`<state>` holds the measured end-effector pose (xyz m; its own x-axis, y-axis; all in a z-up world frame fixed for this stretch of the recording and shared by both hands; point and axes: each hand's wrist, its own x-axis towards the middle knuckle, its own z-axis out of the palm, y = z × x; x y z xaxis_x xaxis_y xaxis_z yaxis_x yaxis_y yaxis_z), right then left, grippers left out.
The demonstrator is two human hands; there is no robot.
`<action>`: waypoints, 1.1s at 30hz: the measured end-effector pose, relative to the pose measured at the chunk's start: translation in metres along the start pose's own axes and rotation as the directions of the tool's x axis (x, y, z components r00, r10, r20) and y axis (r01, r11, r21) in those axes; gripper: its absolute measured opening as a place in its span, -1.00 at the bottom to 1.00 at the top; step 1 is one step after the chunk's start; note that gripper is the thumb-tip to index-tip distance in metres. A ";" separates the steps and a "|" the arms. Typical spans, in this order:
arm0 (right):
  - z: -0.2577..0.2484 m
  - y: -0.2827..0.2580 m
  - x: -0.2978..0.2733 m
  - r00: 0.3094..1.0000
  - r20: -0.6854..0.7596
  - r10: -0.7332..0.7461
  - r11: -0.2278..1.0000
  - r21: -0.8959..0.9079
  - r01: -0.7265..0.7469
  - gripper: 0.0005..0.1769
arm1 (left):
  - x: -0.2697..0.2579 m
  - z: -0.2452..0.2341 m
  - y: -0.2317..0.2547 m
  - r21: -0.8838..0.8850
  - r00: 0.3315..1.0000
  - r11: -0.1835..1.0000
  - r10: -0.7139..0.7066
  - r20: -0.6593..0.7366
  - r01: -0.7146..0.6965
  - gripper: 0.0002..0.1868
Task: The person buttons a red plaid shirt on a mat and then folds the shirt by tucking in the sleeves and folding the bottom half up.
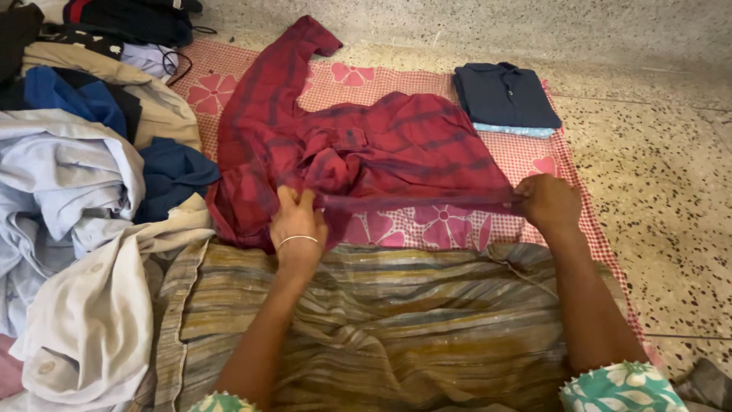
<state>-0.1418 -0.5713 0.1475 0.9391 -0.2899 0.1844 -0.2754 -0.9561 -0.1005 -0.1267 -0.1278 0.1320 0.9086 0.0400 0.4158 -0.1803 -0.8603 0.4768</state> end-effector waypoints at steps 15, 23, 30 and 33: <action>0.049 0.055 -0.009 0.999 -0.043 -0.026 0.869 0.494 0.044 -0.71 | 0.015 0.145 -0.069 -0.803 0.743 -0.096 -0.328 0.583 0.588 -0.51; 0.022 0.027 -0.019 0.978 -0.164 0.127 0.829 0.559 -0.014 -0.76 | 0.012 0.129 -0.066 -0.785 0.732 -0.015 -0.351 0.584 0.619 -0.41; 0.015 0.025 -0.009 0.905 -0.050 0.423 0.212 0.976 -0.045 -0.85 | 0.011 0.042 -0.019 -0.292 0.977 0.938 -0.207 -0.046 0.185 -0.57; 0.021 0.035 -0.008 0.885 -0.224 0.409 0.221 0.965 0.142 -0.87 | 0.018 0.028 -0.019 -0.154 0.988 0.983 0.084 -0.126 -0.104 -0.54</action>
<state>-0.1545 -0.6018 0.1224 0.6725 -0.6570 0.3409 0.2703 -0.2108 -0.9394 -0.0966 -0.1247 0.1088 0.8354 0.0309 0.5488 -0.3291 -0.7716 0.5444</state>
